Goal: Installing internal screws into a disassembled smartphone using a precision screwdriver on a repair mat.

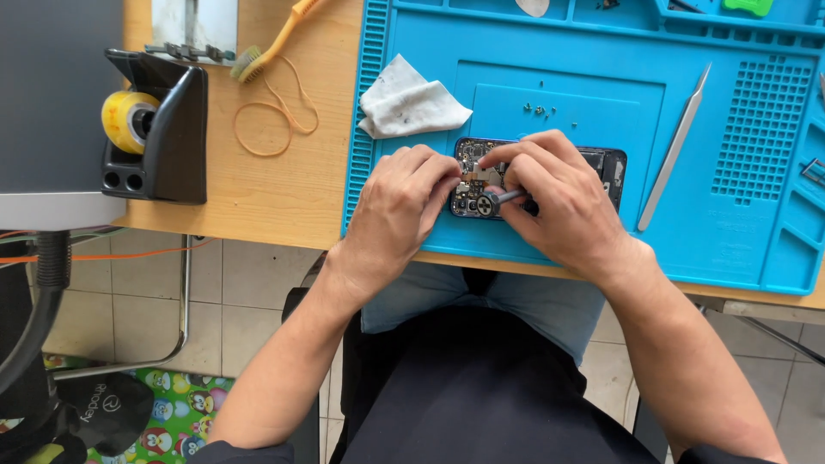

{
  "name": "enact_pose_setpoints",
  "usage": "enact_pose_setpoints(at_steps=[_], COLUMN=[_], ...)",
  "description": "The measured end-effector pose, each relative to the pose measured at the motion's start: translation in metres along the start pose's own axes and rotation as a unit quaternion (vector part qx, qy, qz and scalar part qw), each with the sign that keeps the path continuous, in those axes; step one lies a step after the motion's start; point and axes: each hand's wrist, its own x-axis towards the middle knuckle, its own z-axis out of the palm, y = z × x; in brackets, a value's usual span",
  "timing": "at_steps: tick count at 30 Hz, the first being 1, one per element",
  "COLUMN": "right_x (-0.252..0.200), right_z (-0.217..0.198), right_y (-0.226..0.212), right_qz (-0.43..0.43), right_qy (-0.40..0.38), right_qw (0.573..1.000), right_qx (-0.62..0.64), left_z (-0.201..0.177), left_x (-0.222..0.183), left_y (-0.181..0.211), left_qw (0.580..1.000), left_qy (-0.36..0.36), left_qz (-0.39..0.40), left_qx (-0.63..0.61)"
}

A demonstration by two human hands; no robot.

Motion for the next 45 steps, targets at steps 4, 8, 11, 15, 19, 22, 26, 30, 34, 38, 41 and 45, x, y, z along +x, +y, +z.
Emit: enact_pose_setpoints(at_steps=[4,8,11,15,19,22,26,30,34,38,41,45], right_x=[0.006,0.014,0.019,0.023,0.026,0.029,0.031,0.031,0.038,0.042,0.043,0.044], right_z=[0.007,0.008,0.007,0.005,0.01,0.011,0.011,0.011,0.004,0.005,0.003,0.002], right_y=[0.001,0.002,0.004,0.0,-0.005,-0.008,-0.013,-0.013,-0.014,-0.009,-0.009,-0.012], right_qz=[-0.015,-0.001,-0.005,-0.004,0.012,0.033,0.036,0.045,0.073,0.073,0.081,0.081], right_qy=[0.015,-0.019,-0.051,-0.103,-0.138,-0.146,-0.146,-0.145,-0.189,-0.208,-0.214,-0.215], right_qw=[1.0,1.0,0.999,0.994,0.983,0.982,0.981,0.981,0.978,0.975,0.973,0.973], right_qx=[0.009,0.013,-0.002,-0.039,-0.117,-0.115,-0.122,-0.117,-0.059,-0.041,-0.022,-0.02], left_z=[0.006,0.012,0.008,0.001,0.0,0.002,0.002,0.002,0.0,0.002,0.003,0.004], left_x=[-0.004,-0.007,-0.009,-0.015,-0.019,-0.023,-0.026,-0.026,-0.023,-0.025,-0.026,-0.025], left_y=[0.003,0.001,0.005,0.006,0.01,0.009,0.006,0.006,0.008,0.007,0.005,0.006], left_qw=[0.999,0.995,0.977,0.974,0.966,0.962,0.961,0.963,0.965,0.966,0.969,0.967], left_qy=[0.029,0.061,0.101,0.073,0.063,0.059,0.052,0.067,0.076,0.079,0.073,0.077], left_qz=[-0.006,0.027,0.09,0.134,0.125,0.118,0.123,0.13,0.136,0.135,0.133,0.136], left_qx=[0.018,0.079,0.167,0.168,0.217,0.24,0.243,0.228,0.213,0.208,0.195,0.2])
